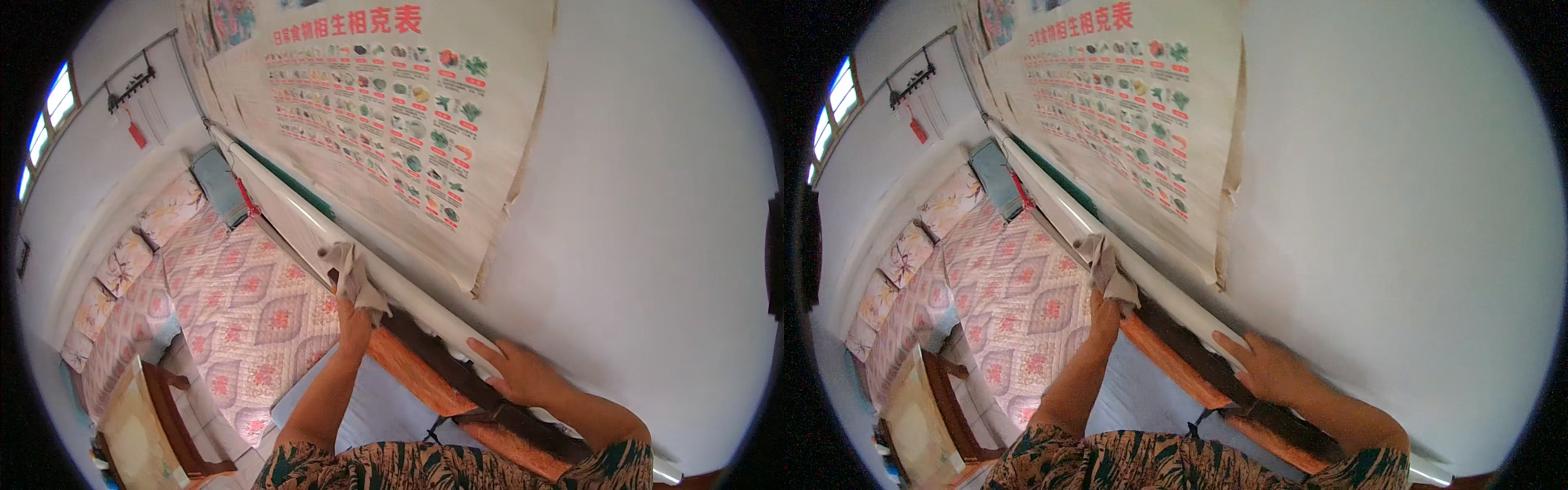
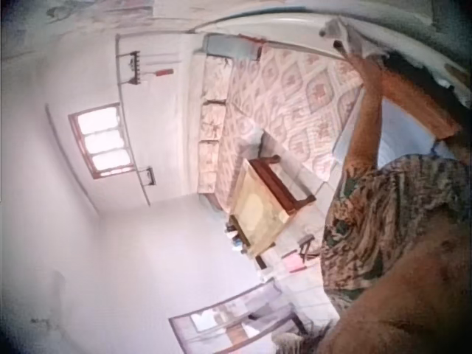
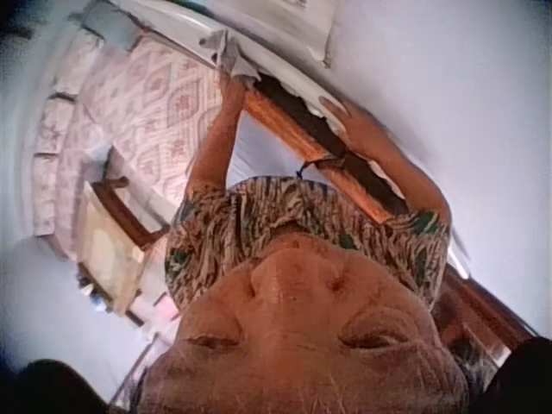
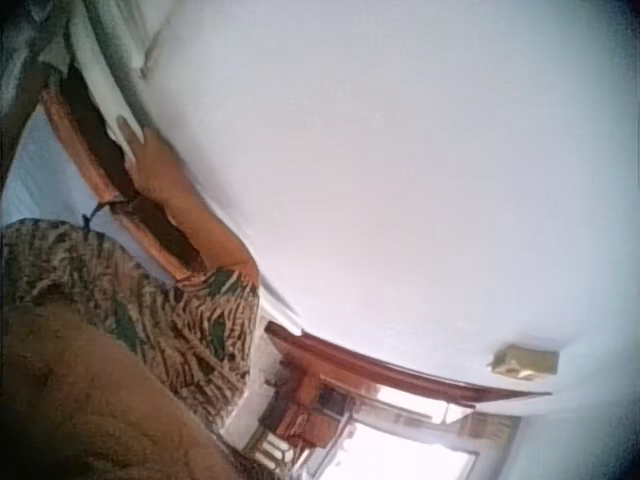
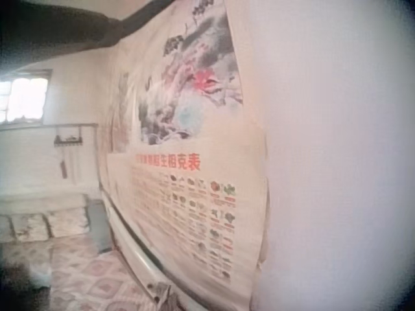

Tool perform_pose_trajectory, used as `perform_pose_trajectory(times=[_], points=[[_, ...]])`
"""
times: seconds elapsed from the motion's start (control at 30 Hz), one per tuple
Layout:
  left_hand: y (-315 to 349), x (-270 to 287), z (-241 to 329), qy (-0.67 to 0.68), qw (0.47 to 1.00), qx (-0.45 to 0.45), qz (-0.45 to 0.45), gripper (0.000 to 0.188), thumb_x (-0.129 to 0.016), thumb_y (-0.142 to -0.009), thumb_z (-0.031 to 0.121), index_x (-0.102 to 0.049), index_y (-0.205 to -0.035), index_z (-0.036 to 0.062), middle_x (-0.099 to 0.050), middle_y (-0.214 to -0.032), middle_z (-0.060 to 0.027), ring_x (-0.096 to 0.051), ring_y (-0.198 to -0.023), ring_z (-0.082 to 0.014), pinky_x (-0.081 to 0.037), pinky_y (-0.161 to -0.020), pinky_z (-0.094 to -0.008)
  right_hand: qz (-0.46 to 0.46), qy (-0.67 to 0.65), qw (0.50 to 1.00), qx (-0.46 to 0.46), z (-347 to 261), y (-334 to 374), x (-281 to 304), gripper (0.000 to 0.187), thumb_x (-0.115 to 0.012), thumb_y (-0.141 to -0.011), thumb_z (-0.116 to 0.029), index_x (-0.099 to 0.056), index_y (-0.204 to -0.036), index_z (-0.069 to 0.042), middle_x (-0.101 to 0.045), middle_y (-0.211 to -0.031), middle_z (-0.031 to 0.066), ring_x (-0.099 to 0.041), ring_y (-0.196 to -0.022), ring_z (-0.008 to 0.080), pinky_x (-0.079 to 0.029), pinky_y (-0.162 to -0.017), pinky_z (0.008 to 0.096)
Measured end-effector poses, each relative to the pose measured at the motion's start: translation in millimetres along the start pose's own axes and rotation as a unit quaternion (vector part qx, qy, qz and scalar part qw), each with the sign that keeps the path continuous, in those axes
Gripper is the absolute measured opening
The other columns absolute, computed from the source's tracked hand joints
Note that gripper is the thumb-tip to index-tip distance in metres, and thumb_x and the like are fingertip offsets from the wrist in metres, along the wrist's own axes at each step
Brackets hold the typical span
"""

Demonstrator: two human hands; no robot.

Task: The person wipes a radiator with a cloth and then wipes the glass top and wooden edges of a table.

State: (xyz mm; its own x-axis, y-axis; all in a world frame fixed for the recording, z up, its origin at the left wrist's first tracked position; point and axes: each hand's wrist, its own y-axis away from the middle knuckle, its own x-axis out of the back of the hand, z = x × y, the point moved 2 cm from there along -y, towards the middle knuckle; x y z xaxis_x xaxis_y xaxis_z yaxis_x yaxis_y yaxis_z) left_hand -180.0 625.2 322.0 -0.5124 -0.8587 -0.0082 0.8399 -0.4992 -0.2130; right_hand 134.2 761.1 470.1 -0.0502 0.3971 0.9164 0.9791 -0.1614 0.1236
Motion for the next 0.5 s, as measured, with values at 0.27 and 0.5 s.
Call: perform_pose_trajectory(times=[0.27,0.5], points=[[-28,108,39,0.038,0.928,-0.057,0.365,0.027,-0.048,-0.093,0.015,-0.057,-0.108,-0.0051,-0.062,-0.095,-0.0111,-0.058,-0.08,-0.0196,-0.048,-0.069,-0.0337,-0.011,0.004,1.0,-0.016,-7,-1,-6,0.076,-0.063,-0.086,-0.019,-0.021,-0.15,-0.026,-0.05,-0.11,0.0229,-0.057,-0.095,0.0397,-0.049,-0.085,0.0472],[56,-1,-18,-0.483,0.873,-0.019,-0.06,0.043,-0.057,-0.081,0.007,-0.053,-0.121,-0.007,-0.049,-0.127,-0.0293,-0.041,-0.125,-0.0462,-0.032,-0.108,-0.0474,0.031,0.042,0.999,0.003,5,-1,-24,0.079,-0.063,-0.085,-0.02,-0.019,-0.15,-0.028,-0.05,-0.113,0.023,-0.058,-0.095,0.04,-0.05,-0.083,0.048]])
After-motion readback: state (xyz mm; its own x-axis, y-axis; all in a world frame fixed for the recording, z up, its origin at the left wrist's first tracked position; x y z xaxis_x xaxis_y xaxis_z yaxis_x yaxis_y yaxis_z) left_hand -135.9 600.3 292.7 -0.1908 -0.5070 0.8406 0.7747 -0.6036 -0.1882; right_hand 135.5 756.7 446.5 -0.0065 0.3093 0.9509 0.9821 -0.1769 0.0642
